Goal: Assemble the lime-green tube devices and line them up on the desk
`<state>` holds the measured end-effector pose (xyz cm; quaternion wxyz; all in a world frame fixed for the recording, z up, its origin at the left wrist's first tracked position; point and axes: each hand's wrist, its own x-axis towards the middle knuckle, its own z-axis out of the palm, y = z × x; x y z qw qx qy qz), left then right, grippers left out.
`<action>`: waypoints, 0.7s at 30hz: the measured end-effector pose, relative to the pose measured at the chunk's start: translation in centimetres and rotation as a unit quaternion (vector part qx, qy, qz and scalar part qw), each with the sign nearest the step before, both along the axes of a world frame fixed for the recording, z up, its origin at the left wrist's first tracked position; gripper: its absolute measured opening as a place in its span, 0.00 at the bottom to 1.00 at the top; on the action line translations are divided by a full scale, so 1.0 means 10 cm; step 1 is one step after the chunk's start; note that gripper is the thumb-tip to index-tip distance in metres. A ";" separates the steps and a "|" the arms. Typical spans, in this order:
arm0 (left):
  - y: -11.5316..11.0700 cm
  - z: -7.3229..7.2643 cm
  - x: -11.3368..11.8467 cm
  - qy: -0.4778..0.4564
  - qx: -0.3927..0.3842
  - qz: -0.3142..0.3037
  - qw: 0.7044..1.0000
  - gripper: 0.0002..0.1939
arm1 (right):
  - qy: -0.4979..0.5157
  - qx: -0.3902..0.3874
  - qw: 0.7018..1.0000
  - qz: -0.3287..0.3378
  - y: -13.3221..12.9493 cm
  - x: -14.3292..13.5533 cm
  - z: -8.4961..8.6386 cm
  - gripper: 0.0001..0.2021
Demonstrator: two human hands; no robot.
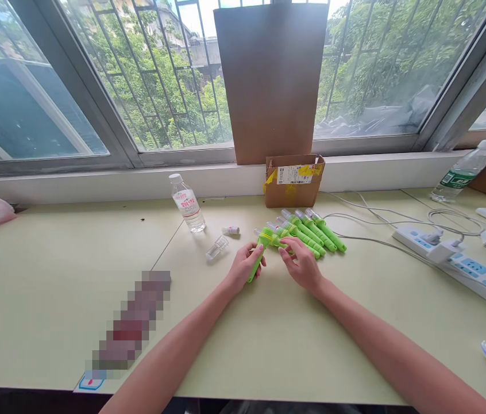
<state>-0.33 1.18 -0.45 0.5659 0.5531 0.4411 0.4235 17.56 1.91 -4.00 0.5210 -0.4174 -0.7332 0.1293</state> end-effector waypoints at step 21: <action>0.11 -0.09 -0.03 -0.045 0.039 0.240 0.969 0.17 | -0.356 0.098 0.928 -0.041 0.40 -0.51 0.23 0.09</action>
